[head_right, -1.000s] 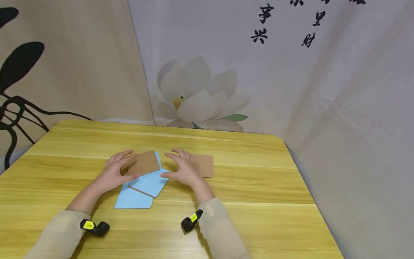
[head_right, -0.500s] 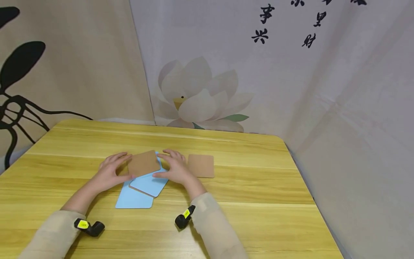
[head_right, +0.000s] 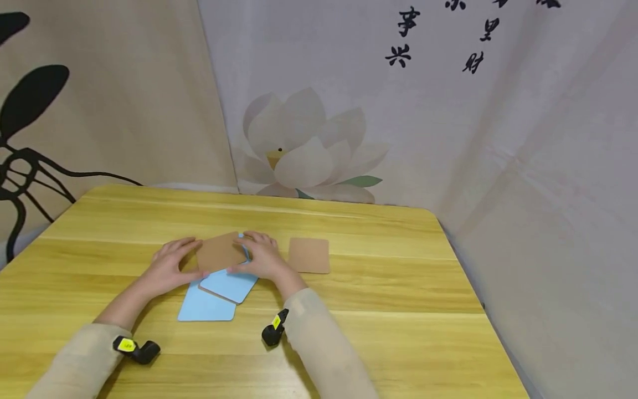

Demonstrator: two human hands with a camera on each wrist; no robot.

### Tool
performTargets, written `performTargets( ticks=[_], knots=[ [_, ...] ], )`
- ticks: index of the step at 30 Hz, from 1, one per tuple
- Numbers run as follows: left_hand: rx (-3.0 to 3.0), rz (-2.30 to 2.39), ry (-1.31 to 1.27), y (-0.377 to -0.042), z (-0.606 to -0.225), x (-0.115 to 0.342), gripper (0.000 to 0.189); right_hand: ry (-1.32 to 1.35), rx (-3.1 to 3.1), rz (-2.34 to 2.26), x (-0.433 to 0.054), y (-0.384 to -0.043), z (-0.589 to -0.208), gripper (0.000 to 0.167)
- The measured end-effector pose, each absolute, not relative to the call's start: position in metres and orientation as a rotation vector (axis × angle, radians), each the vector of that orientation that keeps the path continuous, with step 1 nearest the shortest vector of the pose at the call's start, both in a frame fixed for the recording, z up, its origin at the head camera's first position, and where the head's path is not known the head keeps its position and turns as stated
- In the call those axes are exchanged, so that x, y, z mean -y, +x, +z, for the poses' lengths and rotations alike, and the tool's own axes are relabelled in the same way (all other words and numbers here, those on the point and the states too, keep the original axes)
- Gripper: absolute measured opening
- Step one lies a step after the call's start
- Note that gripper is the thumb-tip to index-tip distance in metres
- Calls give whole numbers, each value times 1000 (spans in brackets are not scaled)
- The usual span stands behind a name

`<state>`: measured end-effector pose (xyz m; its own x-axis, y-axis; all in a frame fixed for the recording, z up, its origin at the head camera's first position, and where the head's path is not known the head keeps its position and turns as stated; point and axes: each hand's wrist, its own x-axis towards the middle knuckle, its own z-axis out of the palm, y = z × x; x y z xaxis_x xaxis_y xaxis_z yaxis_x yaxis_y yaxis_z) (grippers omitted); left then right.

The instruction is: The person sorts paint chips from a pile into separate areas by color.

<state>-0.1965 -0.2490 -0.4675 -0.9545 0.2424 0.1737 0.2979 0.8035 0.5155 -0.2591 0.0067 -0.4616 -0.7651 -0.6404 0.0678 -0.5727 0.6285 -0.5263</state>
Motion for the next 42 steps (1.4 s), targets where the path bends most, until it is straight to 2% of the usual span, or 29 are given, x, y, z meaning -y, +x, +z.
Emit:
performTargets(
  ticks=[21,42],
  knots=[
    [2870,-825,-500,-200,-467,256,85,-1061,-2763,-591,7,-267,-460,78],
    [2827,-907,-506,-200,-470,253,84,-1063,-2741,-670,4,-263,-463,75]
  ],
)
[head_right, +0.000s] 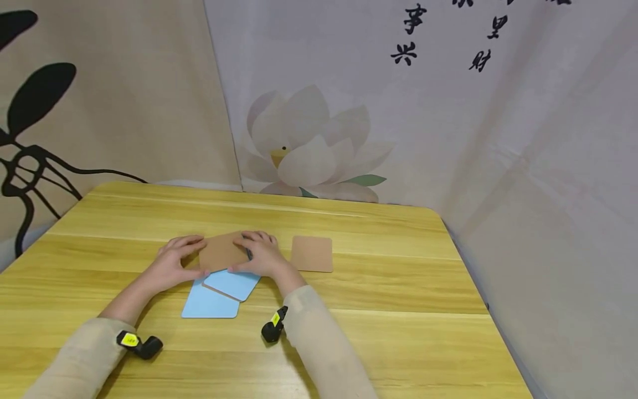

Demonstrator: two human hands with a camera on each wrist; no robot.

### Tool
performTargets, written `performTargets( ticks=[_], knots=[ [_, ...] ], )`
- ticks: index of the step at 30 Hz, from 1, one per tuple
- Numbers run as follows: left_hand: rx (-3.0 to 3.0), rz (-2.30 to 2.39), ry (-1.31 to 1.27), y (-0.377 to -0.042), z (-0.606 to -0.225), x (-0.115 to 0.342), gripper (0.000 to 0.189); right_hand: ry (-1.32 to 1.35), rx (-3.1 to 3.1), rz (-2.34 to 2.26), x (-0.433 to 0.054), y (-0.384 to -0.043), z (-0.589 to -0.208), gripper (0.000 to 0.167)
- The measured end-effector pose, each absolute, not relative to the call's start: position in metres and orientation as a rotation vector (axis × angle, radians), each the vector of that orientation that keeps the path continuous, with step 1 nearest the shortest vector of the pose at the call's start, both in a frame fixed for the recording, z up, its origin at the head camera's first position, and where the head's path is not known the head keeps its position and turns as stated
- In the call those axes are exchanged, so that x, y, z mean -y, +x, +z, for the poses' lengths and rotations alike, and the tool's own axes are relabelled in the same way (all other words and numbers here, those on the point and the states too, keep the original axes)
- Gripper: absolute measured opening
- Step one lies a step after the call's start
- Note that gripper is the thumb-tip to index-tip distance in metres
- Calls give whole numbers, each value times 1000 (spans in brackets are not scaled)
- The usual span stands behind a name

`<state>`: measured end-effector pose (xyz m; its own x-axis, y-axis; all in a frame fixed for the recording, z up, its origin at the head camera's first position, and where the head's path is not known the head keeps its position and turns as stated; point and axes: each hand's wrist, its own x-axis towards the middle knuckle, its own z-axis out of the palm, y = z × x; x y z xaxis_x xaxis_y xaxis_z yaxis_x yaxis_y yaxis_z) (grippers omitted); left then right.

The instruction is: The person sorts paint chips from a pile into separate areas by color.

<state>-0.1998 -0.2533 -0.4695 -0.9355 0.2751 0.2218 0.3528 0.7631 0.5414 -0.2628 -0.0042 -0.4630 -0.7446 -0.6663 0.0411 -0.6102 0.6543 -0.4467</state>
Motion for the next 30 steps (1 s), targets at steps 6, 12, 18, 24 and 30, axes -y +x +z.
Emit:
performTargets(
  ticks=[6,12,18,24,30],
  knots=[
    [2801,-942,-529,-198,-468,253,83,-1067,-2741,-731,3,-260,-462,74],
    [2765,-994,-537,-197,-466,252,81,-1083,-2749,-794,-1,-254,-458,72],
    [2742,-1040,-552,-198,-464,252,80,-1056,-2732,-834,-4,-251,-455,74],
    [2726,-1099,-554,-198,-464,252,80,-1062,-2711,-829,-8,-252,-456,77],
    [2707,-1131,-563,-197,-464,250,79,-1073,-2707,-863,-10,-252,-457,78]
  ],
)
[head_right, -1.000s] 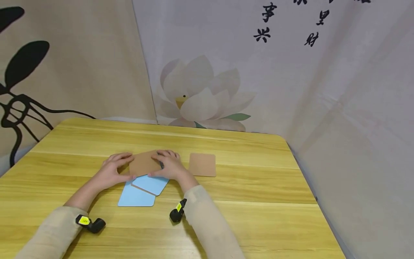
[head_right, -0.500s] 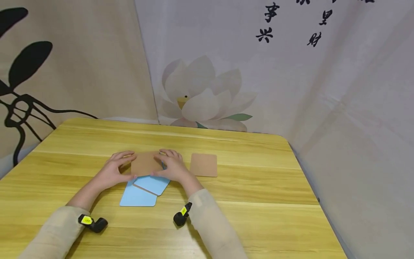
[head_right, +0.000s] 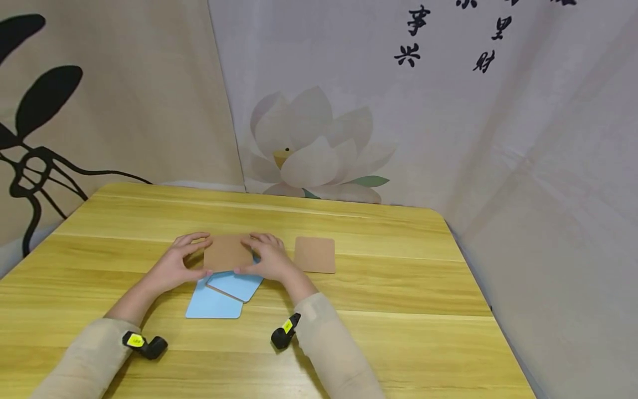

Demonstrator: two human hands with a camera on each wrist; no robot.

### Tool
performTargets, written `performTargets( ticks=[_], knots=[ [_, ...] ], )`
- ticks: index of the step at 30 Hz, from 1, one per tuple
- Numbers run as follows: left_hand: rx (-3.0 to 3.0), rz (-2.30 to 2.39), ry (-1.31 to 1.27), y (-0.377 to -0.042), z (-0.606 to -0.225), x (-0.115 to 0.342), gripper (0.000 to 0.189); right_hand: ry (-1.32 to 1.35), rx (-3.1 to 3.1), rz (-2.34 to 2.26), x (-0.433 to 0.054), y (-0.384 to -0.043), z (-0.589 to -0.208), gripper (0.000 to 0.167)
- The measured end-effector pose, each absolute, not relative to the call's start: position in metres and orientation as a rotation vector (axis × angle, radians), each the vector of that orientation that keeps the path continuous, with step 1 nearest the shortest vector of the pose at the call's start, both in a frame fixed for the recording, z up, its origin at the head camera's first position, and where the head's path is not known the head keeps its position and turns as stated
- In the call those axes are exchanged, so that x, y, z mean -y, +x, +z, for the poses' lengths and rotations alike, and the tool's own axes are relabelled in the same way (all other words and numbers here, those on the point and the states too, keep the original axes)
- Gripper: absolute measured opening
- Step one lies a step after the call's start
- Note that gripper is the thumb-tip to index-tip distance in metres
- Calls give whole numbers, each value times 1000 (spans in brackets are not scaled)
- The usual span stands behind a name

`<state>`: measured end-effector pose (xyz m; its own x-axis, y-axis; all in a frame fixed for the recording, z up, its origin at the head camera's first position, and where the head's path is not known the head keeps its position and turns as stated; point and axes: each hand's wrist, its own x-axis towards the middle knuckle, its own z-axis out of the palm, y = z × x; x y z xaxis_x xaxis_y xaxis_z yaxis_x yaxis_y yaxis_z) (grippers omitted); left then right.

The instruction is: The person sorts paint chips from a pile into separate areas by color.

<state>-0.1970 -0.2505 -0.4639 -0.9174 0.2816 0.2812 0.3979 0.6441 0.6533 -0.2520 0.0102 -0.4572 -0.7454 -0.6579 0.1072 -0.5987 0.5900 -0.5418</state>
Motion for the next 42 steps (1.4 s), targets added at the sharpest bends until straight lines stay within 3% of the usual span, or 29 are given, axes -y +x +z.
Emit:
performTargets(
  ticks=[22,42],
  knots=[
    [2642,-1178,-652,-207,-463,207,77,-950,-2727,-1034,-54,-246,-452,83],
    [2658,-1262,-732,-221,-455,133,78,-901,-2824,-1083,-127,-241,-448,81]
  ],
)
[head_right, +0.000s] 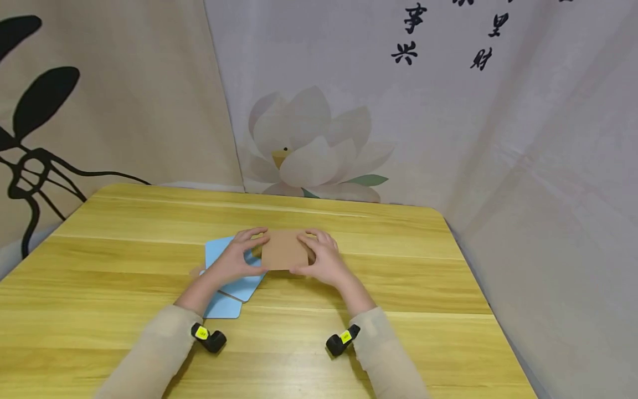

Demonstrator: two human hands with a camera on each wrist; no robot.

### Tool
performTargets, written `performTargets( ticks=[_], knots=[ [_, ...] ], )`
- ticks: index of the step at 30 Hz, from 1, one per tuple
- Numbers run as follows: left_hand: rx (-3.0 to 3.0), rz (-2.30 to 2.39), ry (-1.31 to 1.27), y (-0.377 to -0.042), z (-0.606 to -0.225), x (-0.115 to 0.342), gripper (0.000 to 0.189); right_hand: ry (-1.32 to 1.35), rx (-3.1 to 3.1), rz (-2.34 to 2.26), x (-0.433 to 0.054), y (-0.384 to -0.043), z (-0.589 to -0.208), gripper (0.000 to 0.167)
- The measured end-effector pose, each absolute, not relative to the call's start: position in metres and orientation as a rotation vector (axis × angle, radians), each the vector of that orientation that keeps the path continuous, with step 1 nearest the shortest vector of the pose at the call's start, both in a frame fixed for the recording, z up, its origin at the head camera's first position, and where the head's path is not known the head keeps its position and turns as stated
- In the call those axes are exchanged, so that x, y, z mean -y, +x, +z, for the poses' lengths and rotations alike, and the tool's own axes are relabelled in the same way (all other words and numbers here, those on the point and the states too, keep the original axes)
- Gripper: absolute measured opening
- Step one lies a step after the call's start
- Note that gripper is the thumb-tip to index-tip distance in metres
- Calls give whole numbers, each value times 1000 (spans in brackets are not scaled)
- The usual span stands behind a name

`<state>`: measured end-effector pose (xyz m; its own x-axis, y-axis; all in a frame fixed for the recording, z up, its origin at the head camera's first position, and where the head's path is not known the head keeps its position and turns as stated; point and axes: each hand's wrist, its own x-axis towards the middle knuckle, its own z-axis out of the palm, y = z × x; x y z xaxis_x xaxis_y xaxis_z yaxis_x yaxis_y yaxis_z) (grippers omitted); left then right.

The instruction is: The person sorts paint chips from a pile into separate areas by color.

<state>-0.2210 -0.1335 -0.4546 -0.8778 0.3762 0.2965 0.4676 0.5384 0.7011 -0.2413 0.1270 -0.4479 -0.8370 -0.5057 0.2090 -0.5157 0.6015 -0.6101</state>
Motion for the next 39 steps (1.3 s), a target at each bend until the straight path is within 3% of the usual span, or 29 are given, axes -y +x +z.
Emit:
performTargets(
  ticks=[17,39],
  knots=[
    [2723,-1166,-825,-239,-456,84,78,770,2813,1097,-178,-240,-454,83],
    [2826,-1072,-794,-255,-467,65,77,768,2907,1052,-193,-255,-468,81]
  ],
)
